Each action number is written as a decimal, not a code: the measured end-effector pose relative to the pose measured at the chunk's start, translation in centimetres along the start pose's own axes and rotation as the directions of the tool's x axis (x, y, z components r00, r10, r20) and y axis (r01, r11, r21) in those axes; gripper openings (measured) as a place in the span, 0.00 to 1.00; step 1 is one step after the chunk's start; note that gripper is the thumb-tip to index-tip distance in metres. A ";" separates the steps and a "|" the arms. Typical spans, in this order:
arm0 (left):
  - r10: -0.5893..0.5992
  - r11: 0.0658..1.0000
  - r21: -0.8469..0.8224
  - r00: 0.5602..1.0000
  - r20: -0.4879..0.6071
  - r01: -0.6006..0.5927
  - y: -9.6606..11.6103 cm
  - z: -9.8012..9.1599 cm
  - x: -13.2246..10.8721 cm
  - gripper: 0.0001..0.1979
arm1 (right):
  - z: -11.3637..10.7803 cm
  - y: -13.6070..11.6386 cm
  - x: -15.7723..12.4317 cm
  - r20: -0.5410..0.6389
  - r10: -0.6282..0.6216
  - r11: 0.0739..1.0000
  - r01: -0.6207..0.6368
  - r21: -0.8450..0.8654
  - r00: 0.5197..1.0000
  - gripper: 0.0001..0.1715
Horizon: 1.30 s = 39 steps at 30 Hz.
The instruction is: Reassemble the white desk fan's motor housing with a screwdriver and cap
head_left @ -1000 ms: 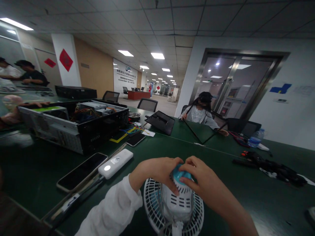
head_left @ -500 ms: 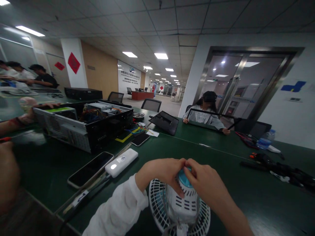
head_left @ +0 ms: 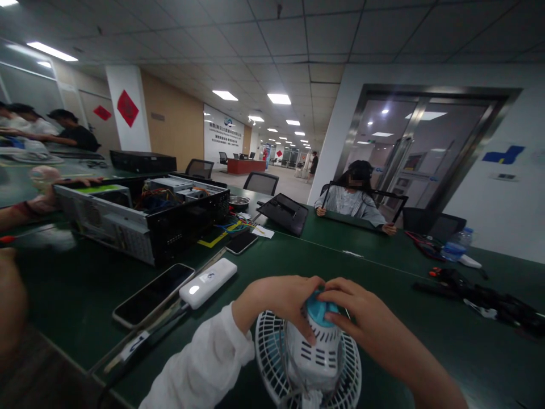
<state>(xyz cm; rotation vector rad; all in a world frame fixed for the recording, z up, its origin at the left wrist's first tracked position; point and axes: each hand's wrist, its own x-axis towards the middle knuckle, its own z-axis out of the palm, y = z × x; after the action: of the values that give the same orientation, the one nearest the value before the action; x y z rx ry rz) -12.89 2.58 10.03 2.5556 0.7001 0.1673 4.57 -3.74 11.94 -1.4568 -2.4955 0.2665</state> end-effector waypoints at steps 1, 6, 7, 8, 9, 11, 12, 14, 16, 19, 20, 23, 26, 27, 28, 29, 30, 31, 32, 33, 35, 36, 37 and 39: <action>-0.003 1.000 -0.008 1.000 0.001 0.003 0.1 0.0 -0.1 0.40 | 0.0 -0.1 0.0 -0.014 0.000 1.000 0.000 -0.016 1.000 0.14; 0.002 0.999 -0.037 1.000 -0.016 -0.003 0.6 -0.2 -0.1 0.41 | 0.9 -1.7 0.8 -0.089 0.134 0.954 -0.153 -0.257 0.987 0.08; -0.002 0.999 -0.039 1.000 -0.020 0.001 0.7 -0.2 -0.2 0.40 | 1.3 -2.1 1.0 -0.117 0.178 0.930 -0.206 -0.304 0.977 0.09; -0.008 0.999 -0.039 1.000 -0.021 0.007 0.8 -0.3 -0.2 0.40 | 1.6 -2.6 1.2 -0.148 0.221 0.905 -0.259 -0.338 0.964 0.10; -0.017 0.999 -0.037 1.000 -0.019 0.017 0.9 -0.3 -0.2 0.40 | 1.9 -3.0 1.5 -0.176 0.263 0.882 -0.310 -0.355 0.949 0.12; -0.037 0.999 -0.035 0.999 -0.013 0.036 1.0 -0.4 -0.2 0.40 | 2.2 -3.4 1.7 -0.199 0.340 0.850 -0.391 -0.353 0.919 0.15; -0.036 0.999 -0.037 0.999 -0.015 0.035 1.0 -0.4 -0.3 0.40 | 2.2 -3.4 1.6 -0.183 0.353 0.856 -0.395 -0.334 0.918 0.16; -0.005 0.999 -0.054 1.000 -0.024 0.003 0.7 -0.3 -0.3 0.41 | 1.7 -2.9 1.2 -0.114 0.301 0.912 -0.321 -0.256 0.947 0.17; 0.030 0.998 -0.063 0.999 -0.020 -0.031 0.4 -0.2 -0.2 0.43 | 0.8 -2.1 0.6 -0.068 0.177 0.970 -0.185 -0.157 0.982 0.16; 0.024 0.998 -0.052 1.000 0.005 -0.024 0.1 -0.1 -0.1 0.48 | -0.2 -0.9 -0.3 -0.053 0.037 0.997 -0.040 -0.060 0.998 0.16; 0.017 0.999 -0.046 1.000 0.012 -0.016 0.1 -0.1 -0.1 0.48 | -0.4 -0.6 -0.4 -0.040 0.018 0.999 -0.020 -0.041 0.999 0.16; 0.003 0.999 -0.034 1.000 0.019 -0.002 0.3 -0.2 -0.1 0.47 | -0.4 -0.1 -0.3 -0.015 0.015 0.999 -0.016 -0.033 1.000 0.14; 0.001 0.999 -0.037 1.000 0.018 0.000 0.5 -0.3 -0.2 0.46 | 0.2 -0.3 0.2 -0.051 0.030 0.996 -0.034 -0.082 0.998 0.09; 0.003 0.999 -0.038 1.000 0.014 -0.003 0.5 -0.3 -0.2 0.45 | 0.4 -0.5 0.4 -0.068 0.048 0.992 -0.055 -0.114 0.997 0.07; 0.006 0.999 -0.038 1.000 0.006 -0.006 0.5 -0.2 -0.2 0.45 | 0.7 -0.8 0.6 -0.085 0.071 0.984 -0.084 -0.155 0.994 0.07; 0.006 0.999 -0.035 1.000 -0.004 -0.007 0.5 -0.2 -0.2 0.44 | 0.9 -1.1 0.8 -0.105 0.106 0.971 -0.125 -0.203 0.989 0.08; 0.007 1.000 -0.030 1.000 -0.015 -0.007 0.5 -0.1 -0.2 0.44 | 1.2 -1.5 1.0 -0.123 0.144 0.953 -0.171 -0.251 0.982 0.10; 0.008 1.000 -0.026 1.000 -0.024 -0.009 0.5 0.0 -0.2 0.43 | 1.4 -1.9 1.2 -0.141 0.182 0.932 -0.216 -0.291 0.973 0.12; 0.008 1.000 -0.026 0.999 -0.032 -0.009 0.5 0.0 -0.2 0.42 | 1.6 -2.2 1.4 -0.160 0.218 0.912 -0.259 -0.319 0.963 0.14; 0.005 1.000 -0.030 0.999 -0.038 -0.006 0.5 0.1 -0.3 0.42 | 1.8 -2.6 1.6 -0.177 0.254 0.893 -0.301 -0.334 0.951 0.16; -0.012 0.999 -0.046 0.999 -0.044 0.010 0.6 0.3 -0.4 0.42 | 1.9 -3.0 1.9 -0.191 0.325 0.864 -0.373 -0.337 0.926 0.20; -0.027 0.998 -0.059 0.998 -0.048 0.024 0.6 0.4 -0.5 0.43 | 1.9 -3.1 1.9 -0.191 0.354 0.854 -0.399 -0.333 0.916 0.21; -0.042 0.996 -0.079 0.998 -0.055 0.038 0.6 0.6 -0.6 0.44 | 1.9 -3.0 1.9 -0.186 0.374 0.848 -0.416 -0.328 0.909 0.23; -0.064 0.989 -0.139 0.994 -0.085 0.052 0.6 1.1 -1.0 0.48 | 1.7 -2.7 1.6 -0.169 0.361 0.864 -0.397 -0.308 0.917 0.23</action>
<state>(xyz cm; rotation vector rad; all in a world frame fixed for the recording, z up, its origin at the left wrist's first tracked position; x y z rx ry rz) -13.25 1.14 9.35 2.4063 0.7686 0.3010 1.08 -3.75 11.28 -2.0425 -2.2265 -0.1839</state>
